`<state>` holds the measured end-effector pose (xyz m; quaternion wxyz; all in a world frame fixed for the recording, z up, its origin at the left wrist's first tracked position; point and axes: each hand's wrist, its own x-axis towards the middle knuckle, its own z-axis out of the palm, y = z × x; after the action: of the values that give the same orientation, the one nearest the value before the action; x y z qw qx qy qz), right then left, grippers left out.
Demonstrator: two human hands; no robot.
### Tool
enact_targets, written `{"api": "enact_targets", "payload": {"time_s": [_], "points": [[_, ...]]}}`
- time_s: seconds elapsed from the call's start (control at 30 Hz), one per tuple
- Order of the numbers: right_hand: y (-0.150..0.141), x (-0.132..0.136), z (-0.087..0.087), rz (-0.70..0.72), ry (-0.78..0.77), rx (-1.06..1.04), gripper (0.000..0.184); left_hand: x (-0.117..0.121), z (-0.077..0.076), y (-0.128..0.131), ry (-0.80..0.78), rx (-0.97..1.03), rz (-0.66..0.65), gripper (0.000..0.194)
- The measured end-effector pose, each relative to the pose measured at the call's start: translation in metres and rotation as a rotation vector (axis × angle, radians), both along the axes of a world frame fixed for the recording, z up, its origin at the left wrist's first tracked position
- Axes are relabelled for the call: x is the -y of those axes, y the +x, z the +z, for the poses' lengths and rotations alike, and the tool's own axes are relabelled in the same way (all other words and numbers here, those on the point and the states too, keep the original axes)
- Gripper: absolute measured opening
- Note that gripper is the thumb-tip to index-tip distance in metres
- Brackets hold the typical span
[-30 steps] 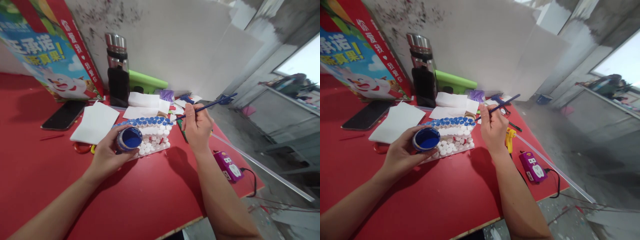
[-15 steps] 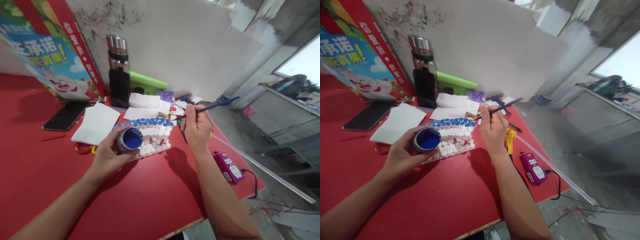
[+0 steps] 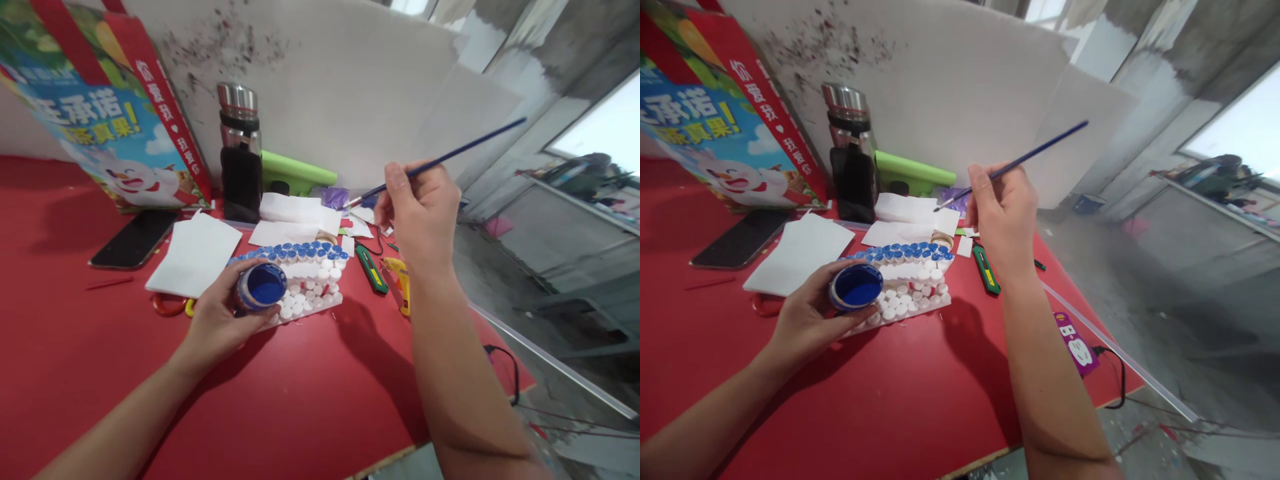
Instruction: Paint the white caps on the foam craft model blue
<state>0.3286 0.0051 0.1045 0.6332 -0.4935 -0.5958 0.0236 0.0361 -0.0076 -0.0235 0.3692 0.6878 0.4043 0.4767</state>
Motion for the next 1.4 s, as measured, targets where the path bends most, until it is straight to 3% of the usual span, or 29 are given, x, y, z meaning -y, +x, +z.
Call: {"api": "enact_targets", "payload": {"time_s": [0.13, 0.43, 0.97, 1.4], "points": [[0.002, -0.004, -0.002, -0.099, 0.052, 0.023, 0.044, -0.001, -0.001, -0.001, 0.015, 0.013, 0.0, 0.068], [-0.006, -0.018, -0.032, -0.034, -0.097, 0.044, 0.045, 0.0, -0.002, -0.002, -0.014, 0.011, -0.002, 0.073], [-0.015, -0.015, -0.034, -0.023, -0.064, 0.171, 0.033, 0.001, 0.002, -0.001, -0.006, 0.006, -0.015, 0.068], [-0.016, -0.016, -0.033, -0.045, -0.09, 0.198, 0.04, 0.001, 0.001, 0.0, -0.016, 0.012, -0.013, 0.069]]}}
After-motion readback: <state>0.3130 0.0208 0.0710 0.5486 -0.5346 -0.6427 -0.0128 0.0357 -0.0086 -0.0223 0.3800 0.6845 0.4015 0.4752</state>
